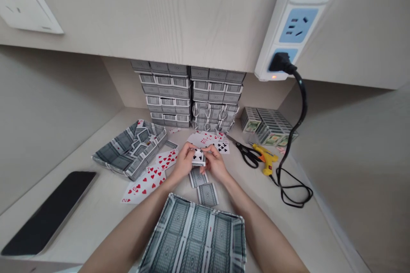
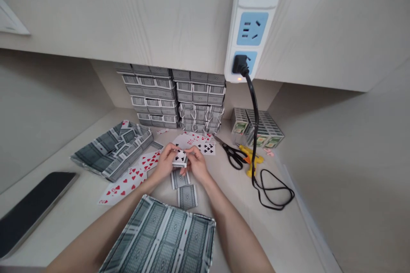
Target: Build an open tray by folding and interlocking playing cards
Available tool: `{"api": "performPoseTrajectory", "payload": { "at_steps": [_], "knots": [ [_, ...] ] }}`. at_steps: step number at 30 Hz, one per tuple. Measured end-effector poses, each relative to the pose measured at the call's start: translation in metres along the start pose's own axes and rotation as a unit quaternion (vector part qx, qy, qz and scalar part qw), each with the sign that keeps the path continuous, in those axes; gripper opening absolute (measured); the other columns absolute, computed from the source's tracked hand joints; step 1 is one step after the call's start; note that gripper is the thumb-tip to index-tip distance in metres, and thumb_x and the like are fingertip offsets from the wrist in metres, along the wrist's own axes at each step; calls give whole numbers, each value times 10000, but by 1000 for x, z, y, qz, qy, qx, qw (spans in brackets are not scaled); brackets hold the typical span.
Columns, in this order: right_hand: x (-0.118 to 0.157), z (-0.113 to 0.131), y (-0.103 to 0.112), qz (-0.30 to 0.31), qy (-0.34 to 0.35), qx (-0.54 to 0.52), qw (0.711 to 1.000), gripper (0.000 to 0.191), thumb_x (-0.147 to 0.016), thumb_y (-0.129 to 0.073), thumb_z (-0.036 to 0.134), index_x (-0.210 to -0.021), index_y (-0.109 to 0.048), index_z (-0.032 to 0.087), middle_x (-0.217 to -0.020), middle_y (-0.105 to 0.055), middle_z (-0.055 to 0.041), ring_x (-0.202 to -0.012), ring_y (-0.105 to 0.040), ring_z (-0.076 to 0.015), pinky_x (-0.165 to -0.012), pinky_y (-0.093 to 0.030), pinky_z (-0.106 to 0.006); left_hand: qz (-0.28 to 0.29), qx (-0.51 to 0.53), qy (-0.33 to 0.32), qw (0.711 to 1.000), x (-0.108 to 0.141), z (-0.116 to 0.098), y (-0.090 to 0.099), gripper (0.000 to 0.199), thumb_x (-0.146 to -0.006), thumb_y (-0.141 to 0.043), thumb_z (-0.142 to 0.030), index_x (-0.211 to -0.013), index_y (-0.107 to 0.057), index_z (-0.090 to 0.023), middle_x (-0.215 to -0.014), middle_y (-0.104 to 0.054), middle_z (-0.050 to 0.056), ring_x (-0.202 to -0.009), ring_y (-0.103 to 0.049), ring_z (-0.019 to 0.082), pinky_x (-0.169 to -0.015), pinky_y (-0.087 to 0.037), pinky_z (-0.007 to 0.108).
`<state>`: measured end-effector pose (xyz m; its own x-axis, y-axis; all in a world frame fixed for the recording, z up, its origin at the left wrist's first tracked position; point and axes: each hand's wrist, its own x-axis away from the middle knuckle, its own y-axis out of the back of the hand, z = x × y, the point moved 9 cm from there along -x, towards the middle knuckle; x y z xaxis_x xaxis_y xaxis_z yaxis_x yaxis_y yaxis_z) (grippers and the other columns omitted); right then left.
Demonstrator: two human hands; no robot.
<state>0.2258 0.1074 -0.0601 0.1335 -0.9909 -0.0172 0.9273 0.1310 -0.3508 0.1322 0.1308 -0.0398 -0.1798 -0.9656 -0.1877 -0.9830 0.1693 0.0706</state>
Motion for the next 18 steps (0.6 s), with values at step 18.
{"api": "performPoseTrajectory", "payload": {
  "at_steps": [18],
  "knots": [
    [19, -23, -16, 101, -211, -124, 964, 429, -848, -275, 512, -909, -472, 137, -531, -542, -4, -375, -504, -110, -299, -360, -182, 38, -104, -33, 993, 8, -9, -4, 142, -769, -363, -202, -791, -502, -181, -641, -505, -27, -584, -478, 109, -549, -387, 218]
  ]
}}
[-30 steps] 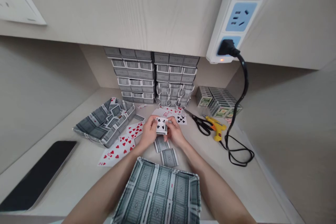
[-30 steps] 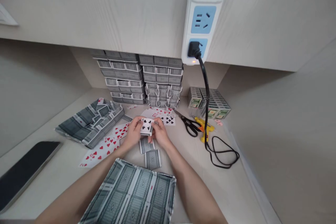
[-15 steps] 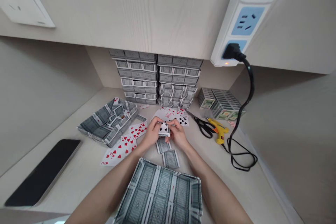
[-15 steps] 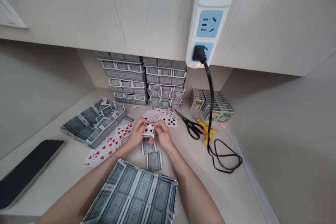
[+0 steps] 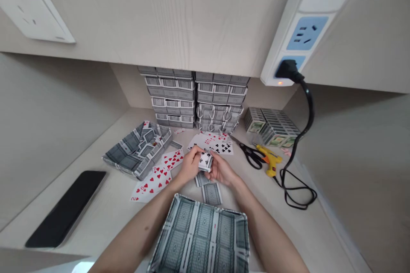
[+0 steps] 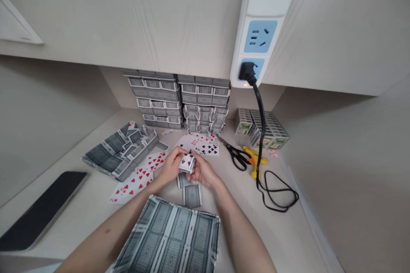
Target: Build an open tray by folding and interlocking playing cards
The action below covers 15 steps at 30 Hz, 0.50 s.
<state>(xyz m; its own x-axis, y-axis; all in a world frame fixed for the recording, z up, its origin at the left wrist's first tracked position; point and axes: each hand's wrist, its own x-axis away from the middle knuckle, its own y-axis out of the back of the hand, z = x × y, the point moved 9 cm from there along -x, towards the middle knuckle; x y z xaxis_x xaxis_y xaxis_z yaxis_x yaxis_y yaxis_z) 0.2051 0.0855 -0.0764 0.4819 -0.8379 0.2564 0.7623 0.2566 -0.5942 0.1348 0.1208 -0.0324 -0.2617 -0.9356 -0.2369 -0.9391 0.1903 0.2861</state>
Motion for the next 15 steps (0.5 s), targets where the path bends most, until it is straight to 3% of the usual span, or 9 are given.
{"api": "performPoseTrajectory", "payload": {
  "at_steps": [5, 9, 12, 15],
  "knots": [
    [4, 5, -4, 2, 3, 32, 999, 360, -814, -410, 482, -857, -494, 135, -524, -538, 10, -307, -408, -61, -250, -173, -145, 11, -11, -13, 1000, 1, -5, 3, 146, -762, -355, -176, -752, -500, -173, -663, -513, -15, -624, -484, 116, -578, -389, 226],
    [5, 10, 2, -33, 31, 52, 998, 320, -787, -476, 456, -821, -497, 138, -507, -525, 24, -285, -403, -57, -239, -137, -146, 26, -18, -21, 999, 1, -9, 1, 122, -789, -384, -237, -745, -480, -175, -661, -499, -19, -630, -470, 112, -585, -381, 222],
    [2, 8, 5, -41, 38, 44, 997, 309, -798, -458, 442, -849, -501, 140, -481, -513, 30, -297, -444, -85, -232, -189, -150, 16, -23, -10, 1000, 0, -8, 2, 165, -803, -400, -295, -700, -452, -176, -615, -468, -31, -590, -443, 103, -560, -370, 213],
    [0, 4, 4, -17, 11, 24, 1000, 313, -824, -396, 420, -897, -500, 134, -512, -535, 12, -382, -527, -132, -278, -362, -192, 17, -18, -10, 1000, -1, -7, 2, 169, -807, -399, -298, -711, -461, -174, -612, -471, -30, -581, -446, 101, -555, -372, 212]
  ]
}}
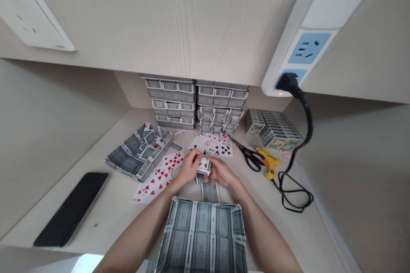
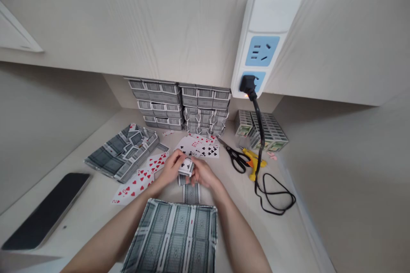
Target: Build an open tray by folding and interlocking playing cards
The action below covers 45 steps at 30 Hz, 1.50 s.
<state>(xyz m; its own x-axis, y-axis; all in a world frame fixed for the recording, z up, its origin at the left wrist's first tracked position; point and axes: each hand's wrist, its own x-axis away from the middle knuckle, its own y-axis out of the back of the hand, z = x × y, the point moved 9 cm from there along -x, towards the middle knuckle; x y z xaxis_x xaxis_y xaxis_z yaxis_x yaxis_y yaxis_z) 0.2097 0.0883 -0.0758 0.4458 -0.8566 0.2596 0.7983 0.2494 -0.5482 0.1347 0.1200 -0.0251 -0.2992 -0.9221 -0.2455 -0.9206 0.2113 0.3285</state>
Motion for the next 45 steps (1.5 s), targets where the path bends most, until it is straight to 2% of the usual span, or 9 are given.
{"api": "performPoseTrajectory", "payload": {
  "at_steps": [3, 6, 10, 15, 19, 24, 33, 39, 45],
  "knots": [
    [1, -6, -7, 42, -51, -22, 998, 328, -844, -323, 397, -914, -496, 127, -545, -552, -1, -441, -563, -152, -373, -481, -279, 12, -6, -7, 1000, 1, -1, 0, 149, -806, -403, -290, -751, -480, -175, -638, -497, -23, -605, -470, 109, -569, -381, 220],
    [3, -4, -9, 46, -52, -7, 998, 378, -848, -307, 451, -928, -494, 133, -560, -567, -6, -450, -577, -157, -380, -488, -292, 27, -31, -9, 999, 6, -3, 0, 159, -820, -383, -295, -770, -480, -179, -667, -517, -11, -638, -490, 121, -591, -388, 232],
    [5, 2, -7, 19, -5, 46, 999, 384, -801, -424, 494, -936, -498, 142, -554, -581, -1, -416, -571, -148, -333, -428, -228, 60, -58, -17, 996, 11, -8, -7, 167, -832, -356, -280, -829, -495, -187, -745, -546, 12, -698, -509, 135, -641, -397, 252],
    [4, 11, 5, -34, 49, 109, 992, 354, -771, -461, 512, -801, -504, 162, -437, -541, 30, -302, -466, -107, -265, -275, -185, 39, 9, 17, 999, 5, 0, -8, 167, -806, -410, -280, -919, -479, -178, -674, -525, -16, -608, -496, 118, -579, -394, 230],
    [6, 20, 13, -80, 85, 146, 982, 336, -763, -469, 510, -726, -501, 178, -405, -504, 46, -269, -383, -72, -265, -166, -173, 37, 10, 31, 999, 3, 3, -8, 229, -793, -434, -372, -764, -528, -166, -626, -514, -27, -574, -469, 102, -532, -369, 201],
    [10, 24, 16, -112, 110, 194, 969, 323, -771, -463, 499, -692, -500, 188, -405, -465, 62, -283, -376, -70, -285, -180, -176, 34, -53, 17, 998, 5, 0, -6, 305, -762, -474, -437, -731, -585, -155, -644, -555, -14, -606, -474, 108, -573, -369, 206],
    [12, 23, 14, -105, 120, 244, 957, 334, -779, -446, 499, -662, -498, 191, -365, -455, 64, -253, -358, -83, -287, -179, -188, 85, 30, 9, 996, 1, 3, -13, 294, -758, -505, -414, -767, -639, -152, -722, -618, 15, -666, -531, 128, -620, -404, 223],
    [17, 32, 15, -132, 135, 255, 948, 351, -745, -492, 515, -686, -540, 172, -423, -477, 56, -304, -411, -85, -298, -235, -198, 48, 1, -30, 998, -1, -4, -6, 280, -755, -530, -394, -863, -668, -176, -754, -603, 31, -727, -531, 140, -687, -405, 249],
    [11, 27, 26, -140, 104, 192, 966, 460, -745, -427, 597, -687, -568, 163, -410, -458, 41, -305, -347, -65, -299, -199, -200, 8, 61, -26, 998, -4, -2, 1, 254, -752, -547, -358, -877, -675, -178, -878, -626, 60, -837, -551, 158, -780, -407, 273]
  ]
}}
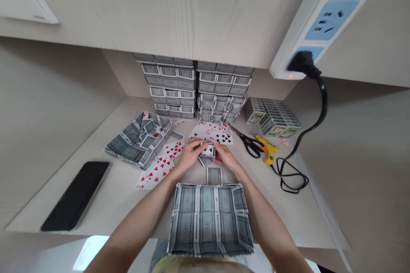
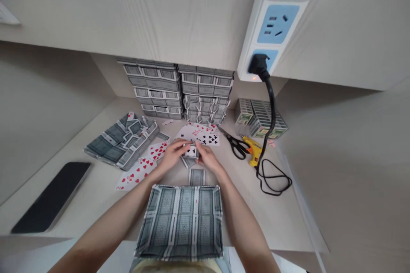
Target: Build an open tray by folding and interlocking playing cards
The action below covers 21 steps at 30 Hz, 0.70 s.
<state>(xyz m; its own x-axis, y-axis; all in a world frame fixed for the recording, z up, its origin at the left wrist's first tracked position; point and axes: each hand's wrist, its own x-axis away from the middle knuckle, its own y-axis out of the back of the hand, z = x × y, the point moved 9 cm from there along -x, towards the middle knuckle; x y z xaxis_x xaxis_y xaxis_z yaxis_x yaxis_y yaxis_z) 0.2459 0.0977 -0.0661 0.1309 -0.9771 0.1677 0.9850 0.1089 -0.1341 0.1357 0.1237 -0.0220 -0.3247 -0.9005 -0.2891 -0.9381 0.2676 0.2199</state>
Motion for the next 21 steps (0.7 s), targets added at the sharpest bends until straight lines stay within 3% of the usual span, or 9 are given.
{"api": "performPoseTrajectory", "payload": {
  "at_steps": [3, 8, 14, 21],
  "knots": [
    [-1, -1, -1, 16, 6, -3, 1000, 494, -741, -424, 604, -587, -561, 155, -410, -484, 16, -306, -365, -72, -312, -258, -218, 21, 47, 30, 998, 0, 4, -3, 258, -732, -569, -347, -895, -672, -176, -922, -646, 58, -848, -570, 165, -781, -417, 271],
    [2, -5, 0, 22, 6, -10, 1000, 417, -709, -514, 551, -691, -621, 148, -520, -601, -25, -415, -538, -147, -375, -410, -264, 81, 110, 93, 986, 5, 9, -14, 297, -709, -583, -341, -916, -670, -146, -867, -679, 50, -805, -593, 171, -762, -430, 271],
    [3, -6, 2, 7, 11, 46, 999, 414, -745, -479, 535, -690, -623, 150, -412, -574, 1, -263, -397, -88, -278, -257, -205, 75, 94, 154, 981, 6, 17, -10, 278, -663, -612, -320, -844, -690, -123, -795, -691, 51, -726, -600, 171, -693, -440, 265],
    [5, -4, 1, -21, 17, 71, 997, 479, -751, -435, 573, -551, -577, 161, -344, -503, 18, -250, -347, -80, -276, -216, -206, 110, 122, 171, 972, 6, 20, -12, 267, -638, -636, -325, -812, -697, -132, -834, -691, 54, -741, -598, 169, -704, -436, 266]
  ]
}}
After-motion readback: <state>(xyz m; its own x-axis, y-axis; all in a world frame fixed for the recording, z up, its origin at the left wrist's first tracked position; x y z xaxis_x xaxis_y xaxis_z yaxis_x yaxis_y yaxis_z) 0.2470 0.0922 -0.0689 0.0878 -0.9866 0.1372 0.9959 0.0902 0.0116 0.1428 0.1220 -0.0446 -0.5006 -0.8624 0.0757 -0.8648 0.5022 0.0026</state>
